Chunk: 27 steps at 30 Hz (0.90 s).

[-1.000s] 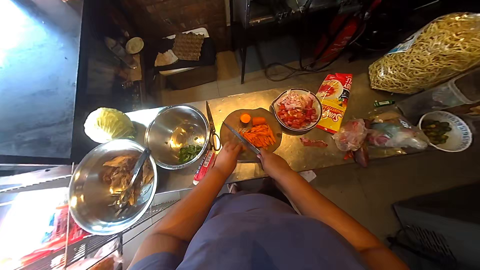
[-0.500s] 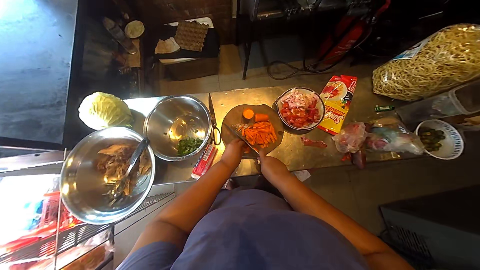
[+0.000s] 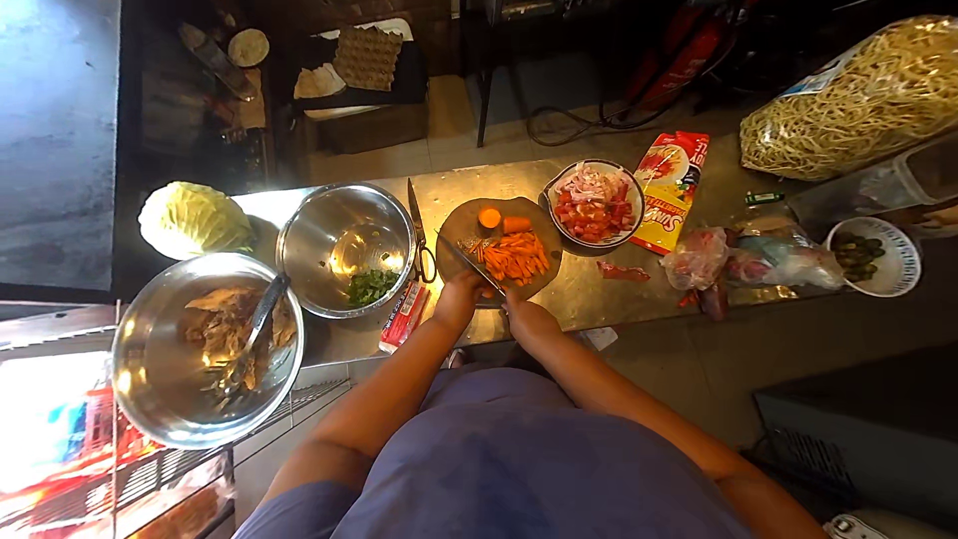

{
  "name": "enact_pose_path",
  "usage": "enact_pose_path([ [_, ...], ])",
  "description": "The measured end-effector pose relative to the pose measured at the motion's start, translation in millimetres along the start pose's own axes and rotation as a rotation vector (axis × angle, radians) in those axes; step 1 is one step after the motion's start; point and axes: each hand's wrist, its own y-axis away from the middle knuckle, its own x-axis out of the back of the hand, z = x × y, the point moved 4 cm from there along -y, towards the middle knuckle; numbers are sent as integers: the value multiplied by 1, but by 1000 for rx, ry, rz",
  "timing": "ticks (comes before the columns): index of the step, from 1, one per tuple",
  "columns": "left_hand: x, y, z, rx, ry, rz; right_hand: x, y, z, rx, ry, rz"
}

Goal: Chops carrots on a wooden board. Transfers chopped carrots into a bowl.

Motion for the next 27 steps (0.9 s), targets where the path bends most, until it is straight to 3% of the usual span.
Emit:
enact_pose_path([
  [3, 1, 2, 0, -13, -6, -3, 3, -8, -3, 19, -4, -5],
  [7, 4, 2, 0, 13, -35, -39, 26, 19, -13, -30, 50, -62],
  [14, -1, 6, -5, -40, -41, 37, -5, -1, -10, -8, 3, -22],
  [20, -1, 8, -2, -57, -75, 7, 21, 13, -16, -12, 33, -71],
  [23, -2, 14, -3, -98, -100, 37, 14, 26, -17, -46, 6, -103],
  [27, -4, 13, -4, -125, -108, 66, -5, 3, -12, -20, -11, -46],
])
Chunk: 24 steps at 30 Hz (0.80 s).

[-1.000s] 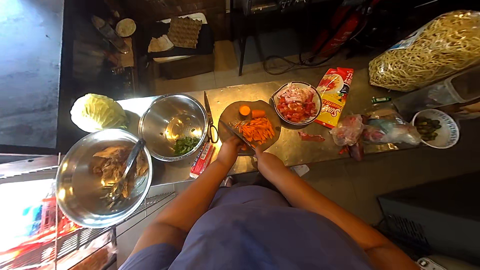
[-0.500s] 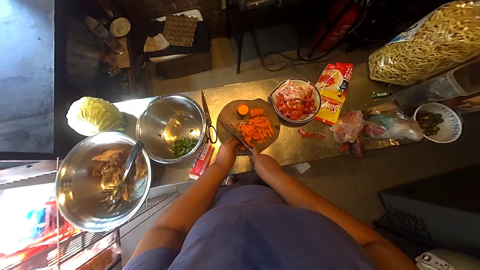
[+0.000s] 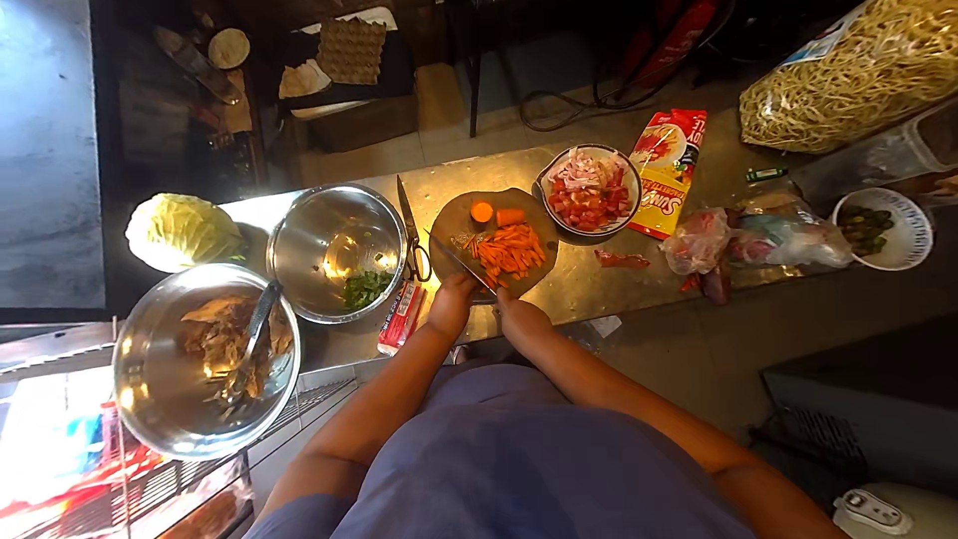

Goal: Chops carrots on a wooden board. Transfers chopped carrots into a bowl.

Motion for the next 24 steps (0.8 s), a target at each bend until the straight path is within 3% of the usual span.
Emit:
enact_pose_path([
  [4, 1, 0, 1, 24, 4, -24, 5, -13, 0, 42, -42, 8],
  [8, 4, -3, 1, 47, -3, -61, 26, 9, -5, 22, 9, -12],
  [17, 1, 2, -1, 3, -13, 5, -3, -11, 2, 60, -75, 6],
  [24, 0, -31, 9, 72, -42, -139, 52, 8, 22, 65, 57, 134],
])
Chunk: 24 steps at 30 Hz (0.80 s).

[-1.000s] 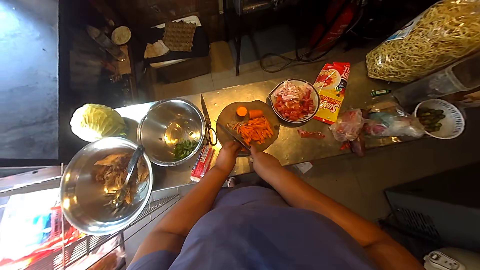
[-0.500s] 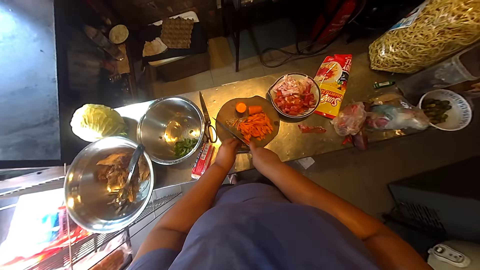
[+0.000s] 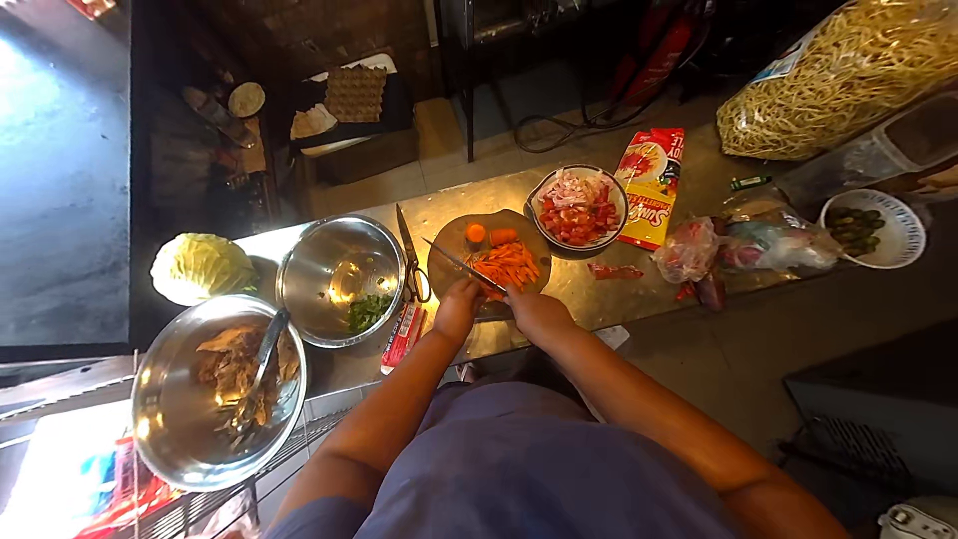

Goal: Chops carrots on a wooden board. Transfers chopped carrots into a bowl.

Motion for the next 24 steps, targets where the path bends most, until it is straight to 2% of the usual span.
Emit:
enact_pose_path([
  [4, 9, -14, 12, -34, 129, 164, 10, 15, 24, -30, -40, 25],
  [8, 51, -22, 29, -119, 61, 356, -4, 25, 40, -13, -75, -25],
  [9, 60, -29, 31, -111, 26, 363, -9, 27, 43, 1, -82, -37],
  [12, 78, -64, 31, 24, -22, 246, -24, 26, 49, 56, -54, -67],
  [14, 76, -88, 26, 123, -86, 113, -29, 23, 50, 67, -41, -81],
  [17, 62, -106, 15, 164, -158, -22, -32, 16, 53, 60, -48, -63],
  [20, 74, -96, 18, 149, -90, 64, -27, 7, 53, 26, -68, -42],
  [24, 96, -40, 27, 77, 76, 231, -26, -1, 47, 18, -99, -69],
])
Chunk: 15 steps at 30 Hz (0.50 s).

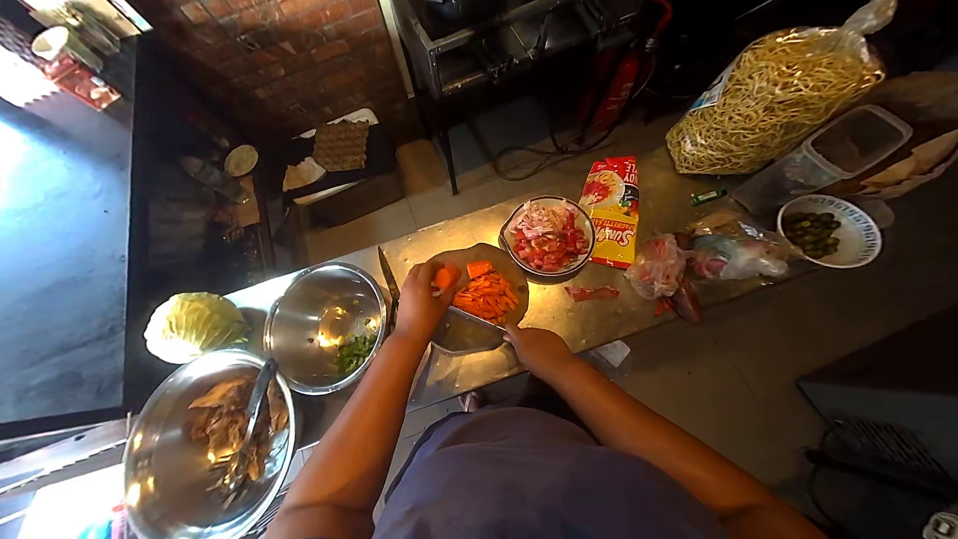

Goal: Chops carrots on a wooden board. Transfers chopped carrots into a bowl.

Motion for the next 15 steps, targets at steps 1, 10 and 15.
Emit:
enact_pose_path([
  [1, 1, 15, -5, -4, 54, 16, -1, -2, -2, -6, -17, -18],
  [10, -43, 93, -47, 421, 1169, -182, 1, -2, -12, -19, -93, -46],
  [15, -42, 88, -48, 153, 629, -186, -2, -1, -17, -35, -75, -39],
])
